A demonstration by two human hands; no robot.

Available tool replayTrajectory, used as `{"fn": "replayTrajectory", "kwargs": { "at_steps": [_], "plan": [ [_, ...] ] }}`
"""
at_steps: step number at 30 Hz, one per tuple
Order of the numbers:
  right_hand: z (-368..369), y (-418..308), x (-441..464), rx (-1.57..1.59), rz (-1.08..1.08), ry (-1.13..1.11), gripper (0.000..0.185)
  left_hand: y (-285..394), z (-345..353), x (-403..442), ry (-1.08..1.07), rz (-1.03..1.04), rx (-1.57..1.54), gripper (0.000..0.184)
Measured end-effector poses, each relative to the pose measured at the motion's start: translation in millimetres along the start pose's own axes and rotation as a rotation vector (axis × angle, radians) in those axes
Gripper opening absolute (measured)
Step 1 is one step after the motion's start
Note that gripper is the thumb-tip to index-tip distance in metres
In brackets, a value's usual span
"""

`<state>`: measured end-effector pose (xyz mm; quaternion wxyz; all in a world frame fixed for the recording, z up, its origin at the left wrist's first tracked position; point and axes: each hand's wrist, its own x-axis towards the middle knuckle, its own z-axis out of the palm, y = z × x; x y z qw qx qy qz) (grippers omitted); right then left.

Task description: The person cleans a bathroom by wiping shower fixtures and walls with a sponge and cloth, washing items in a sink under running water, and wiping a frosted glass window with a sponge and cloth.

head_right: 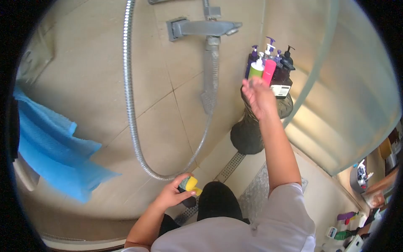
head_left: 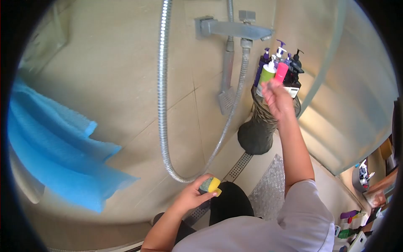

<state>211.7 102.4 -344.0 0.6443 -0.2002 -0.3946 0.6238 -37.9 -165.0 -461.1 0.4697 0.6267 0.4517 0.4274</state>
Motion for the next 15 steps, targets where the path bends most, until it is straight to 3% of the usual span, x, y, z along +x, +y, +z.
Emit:
{"fn": "replayTrajectory", "kwargs": {
  "at_steps": [4,6,8,10,13,15],
  "plan": [
    [104.4,-79.3,-25.5,-0.178,-0.542,-0.133,0.020,-3.4,-1.8,-5.2,0.006,-0.027,-0.047,0.047],
    [142.8,-110.9,-20.0,-0.322,-0.690,-0.323,0.025,-2.0,-0.8,-7.7,0.000,-0.056,-0.124,0.047],
    [184.2,-128.5,-6.1,-0.564,-0.744,-0.381,0.028,0.1,-1.7,-9.7,-0.018,-0.024,-0.123,0.047],
    [214.7,-133.9,17.6,-0.888,-0.656,-0.407,0.031,3.5,-5.1,-8.0,-0.044,-0.005,-0.118,0.047],
    [237.8,-126.7,54.1,-1.078,-0.508,-0.383,0.030,9.3,-6.7,-9.8,-0.060,0.018,-0.093,0.047],
    [242.4,-126.9,70.3,-1.214,-0.566,-0.332,0.031,11.4,-5.9,-13.5,-0.046,0.043,-0.075,0.046]
  ]
}}
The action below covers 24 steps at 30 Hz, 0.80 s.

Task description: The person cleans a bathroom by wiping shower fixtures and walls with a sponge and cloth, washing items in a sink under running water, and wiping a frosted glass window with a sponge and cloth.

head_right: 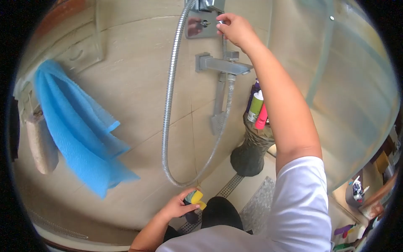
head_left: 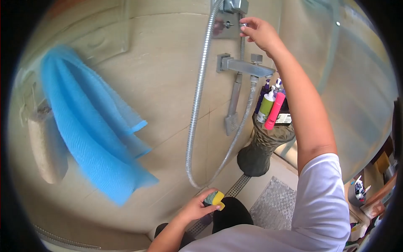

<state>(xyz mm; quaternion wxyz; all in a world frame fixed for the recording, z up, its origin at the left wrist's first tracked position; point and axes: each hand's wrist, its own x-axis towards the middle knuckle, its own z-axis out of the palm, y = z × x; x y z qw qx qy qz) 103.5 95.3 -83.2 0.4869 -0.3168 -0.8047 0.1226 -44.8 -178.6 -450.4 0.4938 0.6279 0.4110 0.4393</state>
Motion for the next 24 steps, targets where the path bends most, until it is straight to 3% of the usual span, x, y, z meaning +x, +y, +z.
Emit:
{"fn": "replayTrajectory", "kwargs": {
  "at_steps": [4,10,13,16,24],
  "plan": [
    [7.4,11.6,11.3,-0.332,-0.047,0.106,0.030,-6.0,0.0,-4.5,0.030,-0.011,-0.032,0.047],
    [18.6,-5.3,5.2,-0.559,-0.236,0.124,0.025,-12.4,-5.2,-22.1,0.077,-0.020,-0.083,0.047],
    [24.1,0.9,9.7,-0.780,-0.601,0.243,0.025,-17.9,-5.4,-25.4,0.098,-0.017,-0.088,0.047],
    [29.4,-7.6,-1.2,-0.772,-0.422,0.182,0.025,-22.1,-7.0,-28.0,0.113,0.001,-0.068,0.048],
    [32.7,6.5,5.1,-0.495,-0.261,0.216,0.030,-21.3,-6.7,-33.1,0.126,-0.039,-0.151,0.048]
  ]
}}
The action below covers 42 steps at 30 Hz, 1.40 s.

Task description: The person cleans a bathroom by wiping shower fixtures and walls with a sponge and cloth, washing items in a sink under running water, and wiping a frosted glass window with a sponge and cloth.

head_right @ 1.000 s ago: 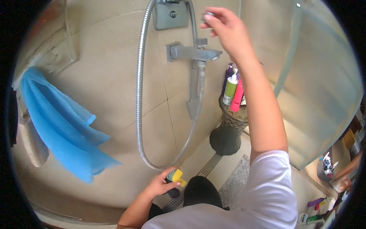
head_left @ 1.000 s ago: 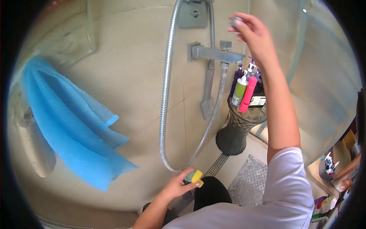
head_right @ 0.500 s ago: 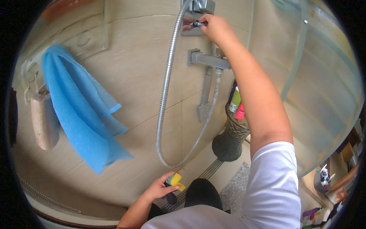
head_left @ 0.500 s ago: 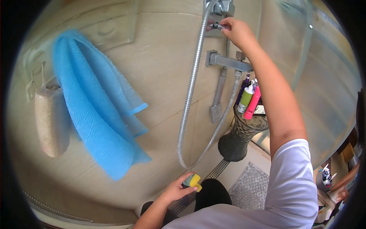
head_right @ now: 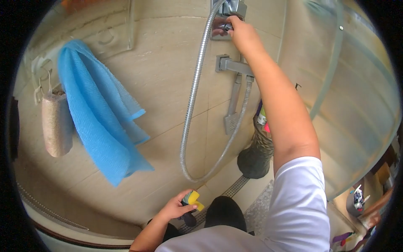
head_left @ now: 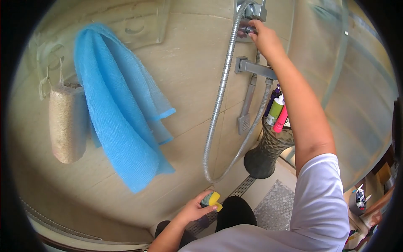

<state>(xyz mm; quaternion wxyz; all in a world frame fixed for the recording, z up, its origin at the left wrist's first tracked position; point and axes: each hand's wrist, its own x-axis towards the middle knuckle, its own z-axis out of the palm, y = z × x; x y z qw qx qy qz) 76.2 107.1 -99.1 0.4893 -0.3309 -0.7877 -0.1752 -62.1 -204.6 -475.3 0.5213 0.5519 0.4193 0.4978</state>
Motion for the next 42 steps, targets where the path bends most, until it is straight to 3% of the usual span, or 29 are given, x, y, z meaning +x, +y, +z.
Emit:
{"fn": "replayTrajectory", "kwargs": {
  "at_steps": [10,12,15,17,19,21,22,25,27,29,31,34,35,38,39,42],
  "plan": [
    [-8.9,-0.2,-4.7,0.076,0.082,-0.032,0.044,-2.2,-2.8,-6.4,0.051,-0.082,-0.060,0.051],
    [-21.4,-10.0,-12.6,-0.058,0.109,-0.032,0.044,4.5,-3.1,-6.7,0.062,-0.160,-0.028,0.050],
    [-37.7,-35.9,-37.2,0.164,-0.126,0.297,0.037,9.6,-7.8,-10.2,0.114,-0.193,0.096,0.047],
    [-60.4,-80.5,-81.3,0.375,-0.261,0.393,0.031,38.3,-10.9,-15.3,0.177,-0.016,0.078,0.042],
    [-58.2,-119.3,-150.7,0.549,-0.412,0.292,0.022,61.5,-14.2,-24.2,0.267,0.184,0.060,0.036],
    [-59.7,-156.0,-208.1,0.719,-0.696,-0.144,0.034,73.0,-16.9,-30.5,0.383,0.356,-0.004,0.033],
    [-50.3,-170.4,-232.8,0.968,-0.578,-0.288,0.041,76.5,-16.5,-34.9,0.446,0.421,-0.068,0.034],
    [-0.2,-197.1,-290.1,1.149,-0.468,-0.371,0.066,93.4,-12.2,-40.9,0.646,0.527,-0.350,0.038],
    [31.2,-222.2,-320.9,1.166,-0.481,-0.307,0.081,96.5,-13.9,-45.9,0.874,0.565,-0.335,0.037],
    [52.9,-233.4,-348.6,1.324,-0.331,-0.417,0.092,101.7,-11.4,-46.3,1.129,0.610,-0.298,0.036],
    [66.4,-243.9,-371.4,1.483,-0.198,-0.644,0.103,92.9,-16.5,-55.4,1.204,0.667,-0.301,0.037],
    [78.7,-256.9,-406.6,1.702,-0.030,-1.136,0.090,75.4,-13.3,-66.5,1.377,0.647,-0.182,0.036],
    [74.7,-260.5,-408.6,1.628,-0.089,-1.233,0.073,67.1,-9.6,-72.0,1.411,0.609,-0.133,0.035],
    [79.3,-277.6,-420.7,1.568,-0.071,-1.552,0.056,72.3,4.4,-92.6,1.560,0.516,-0.071,0.029],
    [79.1,-283.4,-424.3,1.550,-0.099,-1.628,0.040,81.4,7.8,-105.7,1.600,0.487,-0.090,0.028],
    [59.9,-305.6,-416.5,1.687,-0.108,-1.717,0.034,105.8,12.9,-139.4,1.753,0.325,0.021,0.028]
  ]
}}
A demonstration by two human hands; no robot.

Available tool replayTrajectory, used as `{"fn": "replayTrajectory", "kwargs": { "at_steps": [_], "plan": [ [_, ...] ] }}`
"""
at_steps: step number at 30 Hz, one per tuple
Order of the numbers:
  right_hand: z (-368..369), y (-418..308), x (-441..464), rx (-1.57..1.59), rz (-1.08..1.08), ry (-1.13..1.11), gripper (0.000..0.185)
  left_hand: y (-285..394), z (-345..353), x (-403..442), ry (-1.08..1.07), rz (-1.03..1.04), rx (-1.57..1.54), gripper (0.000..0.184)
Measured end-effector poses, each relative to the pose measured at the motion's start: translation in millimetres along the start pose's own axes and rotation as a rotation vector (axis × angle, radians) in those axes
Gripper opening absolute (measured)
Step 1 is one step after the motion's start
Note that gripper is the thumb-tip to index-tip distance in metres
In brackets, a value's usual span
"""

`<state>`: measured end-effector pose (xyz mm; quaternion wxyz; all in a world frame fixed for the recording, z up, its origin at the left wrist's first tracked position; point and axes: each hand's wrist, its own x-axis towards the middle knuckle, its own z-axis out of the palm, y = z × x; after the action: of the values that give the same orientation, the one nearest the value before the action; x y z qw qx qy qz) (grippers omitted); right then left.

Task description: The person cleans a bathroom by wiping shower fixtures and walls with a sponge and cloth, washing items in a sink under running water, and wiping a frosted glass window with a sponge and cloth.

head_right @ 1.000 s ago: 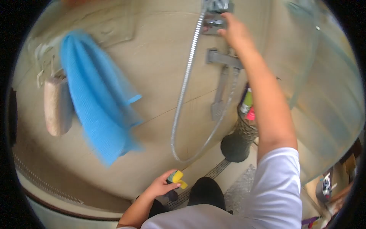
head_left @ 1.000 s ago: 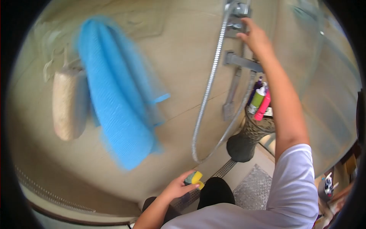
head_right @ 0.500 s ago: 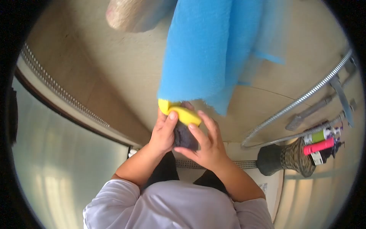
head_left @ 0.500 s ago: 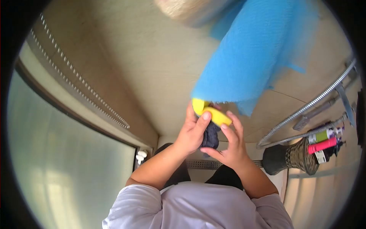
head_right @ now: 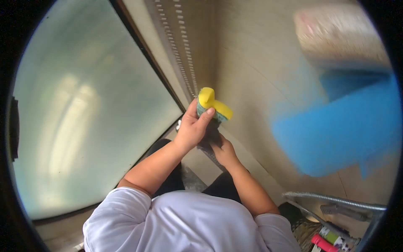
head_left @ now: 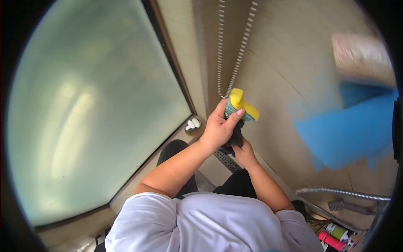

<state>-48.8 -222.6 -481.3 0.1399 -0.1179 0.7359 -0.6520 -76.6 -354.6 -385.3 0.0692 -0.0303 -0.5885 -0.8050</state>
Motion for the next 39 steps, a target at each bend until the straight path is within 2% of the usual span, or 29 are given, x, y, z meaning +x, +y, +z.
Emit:
{"fn": "replayTrajectory", "kwargs": {
  "at_steps": [1,2,4,5,6,7,8,10,12,13,15,17,18,21,23,25,26,28,29,30,31,33,35,38,39],
  "plan": [
    [1.9,-7.8,6.6,0.011,0.055,-0.087,0.033,5.7,-12.1,0.6,0.041,-0.005,0.065,0.030],
    [5.4,-13.1,13.3,0.073,0.030,-0.080,0.033,8.6,-26.1,4.4,0.078,-0.003,0.126,0.031],
    [10.9,-9.2,26.6,0.193,-0.021,-0.064,0.033,-2.0,-60.9,1.4,0.173,0.139,0.175,0.033],
    [8.5,13.6,37.5,0.128,-0.146,-0.023,0.033,-6.7,-75.5,-4.1,0.243,0.142,-0.033,0.033],
    [6.1,32.4,47.0,0.305,-0.113,0.016,0.034,-12.2,-94.1,-9.9,0.310,0.199,0.039,0.032],
    [4.4,46.0,57.9,0.477,-0.071,0.055,0.036,-24.5,-109.9,-15.5,0.408,0.202,-0.016,0.031],
    [11.5,31.3,67.3,0.697,0.018,0.252,0.038,-34.2,-123.9,-22.6,0.472,0.194,-0.017,0.030],
    [10.6,18.4,91.7,0.737,-0.178,0.482,0.041,-55.8,-154.5,-33.9,0.510,0.248,0.138,0.032],
    [34.3,-25.5,114.2,0.759,-0.436,0.473,0.042,-48.1,-180.2,-36.3,0.449,0.181,0.159,0.035],
    [36.3,-40.3,125.6,0.672,-0.668,0.361,0.040,-43.7,-182.9,-34.2,0.416,0.159,0.171,0.036],
    [42.3,-73.4,145.0,0.277,-0.831,0.391,0.039,-41.8,-190.9,-32.5,0.403,0.059,0.235,0.038],
    [60.0,-86.8,165.0,-0.093,-1.018,0.534,0.047,-41.1,-196.3,-28.9,0.428,-0.041,0.240,0.039],
    [54.3,-78.2,178.8,-0.414,-1.116,0.604,0.048,-42.2,-196.4,-26.9,0.460,-0.095,0.215,0.040],
    [60.0,-16.0,177.1,-0.387,-1.041,0.615,0.043,-59.5,-204.4,-15.8,0.514,-0.214,0.117,0.035],
    [56.7,60.5,169.0,-0.378,-0.845,0.510,0.046,-84.7,-206.9,-13.8,0.532,-0.320,0.127,0.034],
    [53.4,109.3,150.0,-0.398,-0.327,0.404,0.045,-107.3,-200.5,-5.2,0.533,-0.445,0.226,0.036],
    [50.5,103.9,144.9,-0.233,-0.224,0.404,0.044,-110.6,-186.6,-5.6,0.542,-0.378,0.339,0.042],
    [57.4,76.0,140.3,0.103,-0.023,0.398,0.043,-99.7,-164.0,1.4,0.337,-0.192,0.116,0.044],
    [63.2,40.0,144.1,0.228,-0.208,0.479,0.043,-102.6,-157.6,11.4,0.296,0.021,0.155,0.038],
    [63.9,-7.7,145.8,0.356,-0.392,0.558,0.043,-86.6,-147.2,25.0,0.285,0.334,0.424,0.036],
    [58.8,-49.0,154.0,0.316,-0.611,0.596,0.043,-56.5,-135.5,41.4,0.271,0.649,0.680,0.035],
    [40.6,-115.5,170.3,-0.012,-1.027,0.673,0.044,-7.0,-114.8,75.9,0.333,0.955,0.641,0.037],
    [20.6,-167.0,192.9,-0.382,-1.286,0.777,0.045,43.0,-92.6,96.7,0.414,1.318,0.937,0.038],
    [20.6,-167.7,214.8,-0.606,-1.279,0.868,0.046,59.7,-64.3,133.1,0.258,1.444,0.753,0.045],
    [24.4,-146.8,215.8,-0.626,-1.238,0.876,0.047,53.5,-58.1,130.9,0.332,1.424,0.954,0.049]
  ]
}}
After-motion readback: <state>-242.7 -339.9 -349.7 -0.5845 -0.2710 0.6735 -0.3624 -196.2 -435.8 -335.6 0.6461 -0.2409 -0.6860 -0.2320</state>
